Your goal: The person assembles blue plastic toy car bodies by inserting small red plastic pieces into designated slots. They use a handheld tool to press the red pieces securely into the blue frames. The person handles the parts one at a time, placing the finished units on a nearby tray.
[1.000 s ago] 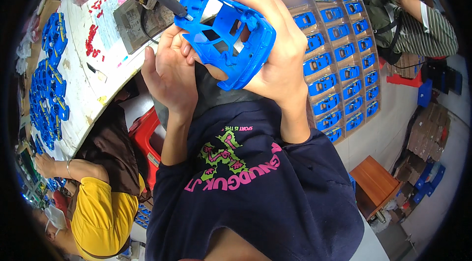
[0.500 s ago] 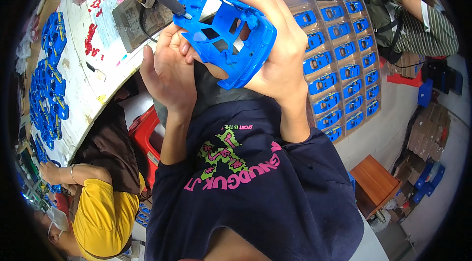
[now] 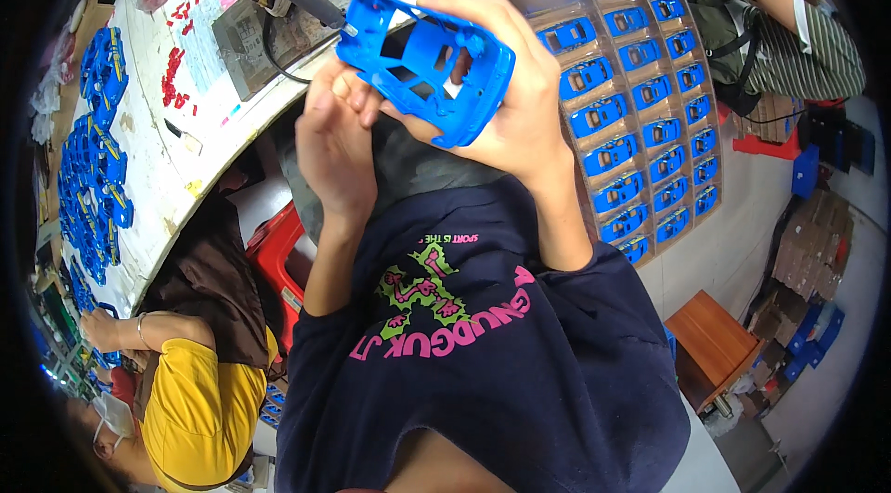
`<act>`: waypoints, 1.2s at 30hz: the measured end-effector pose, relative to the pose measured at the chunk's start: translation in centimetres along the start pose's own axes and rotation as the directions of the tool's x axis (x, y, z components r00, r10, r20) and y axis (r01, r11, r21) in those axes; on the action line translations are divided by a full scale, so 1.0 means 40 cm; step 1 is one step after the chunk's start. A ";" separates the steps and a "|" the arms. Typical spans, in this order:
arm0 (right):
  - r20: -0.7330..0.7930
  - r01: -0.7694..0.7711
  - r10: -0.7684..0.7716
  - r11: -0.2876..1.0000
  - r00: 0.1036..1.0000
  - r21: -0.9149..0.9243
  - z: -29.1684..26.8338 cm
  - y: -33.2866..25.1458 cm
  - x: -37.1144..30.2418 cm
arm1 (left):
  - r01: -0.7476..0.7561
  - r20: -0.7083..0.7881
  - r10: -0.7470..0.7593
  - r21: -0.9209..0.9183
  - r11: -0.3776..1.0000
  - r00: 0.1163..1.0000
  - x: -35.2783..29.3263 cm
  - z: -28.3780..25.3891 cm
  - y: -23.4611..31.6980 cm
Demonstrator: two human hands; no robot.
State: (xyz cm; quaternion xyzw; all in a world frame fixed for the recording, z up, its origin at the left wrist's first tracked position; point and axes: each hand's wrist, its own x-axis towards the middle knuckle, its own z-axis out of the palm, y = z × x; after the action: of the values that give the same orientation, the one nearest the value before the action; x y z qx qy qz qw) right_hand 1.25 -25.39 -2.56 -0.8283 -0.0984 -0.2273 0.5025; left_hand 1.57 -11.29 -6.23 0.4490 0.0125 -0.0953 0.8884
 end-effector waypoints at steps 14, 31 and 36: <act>0.780 -0.789 0.382 -0.175 0.496 0.588 -0.037 0.052 -0.238 | -0.035 -0.118 0.080 0.346 0.938 0.990 -0.180 -0.055 -0.107; 0.736 -0.728 0.211 -0.131 0.643 0.673 0.025 0.093 -0.301 | -0.018 0.132 -0.021 0.292 0.956 0.991 -0.214 -0.009 0.045; 0.723 -0.706 0.098 -0.162 0.684 0.690 0.027 0.117 -0.308 | 0.131 0.171 -0.193 0.320 0.938 0.966 -0.212 0.000 0.080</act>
State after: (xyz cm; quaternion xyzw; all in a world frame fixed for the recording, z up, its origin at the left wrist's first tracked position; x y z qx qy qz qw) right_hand -7.44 -25.87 -12.53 -0.2415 -0.0533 0.2784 0.9281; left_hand -6.18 -8.10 -2.77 0.5666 -0.0548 -0.2138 0.7939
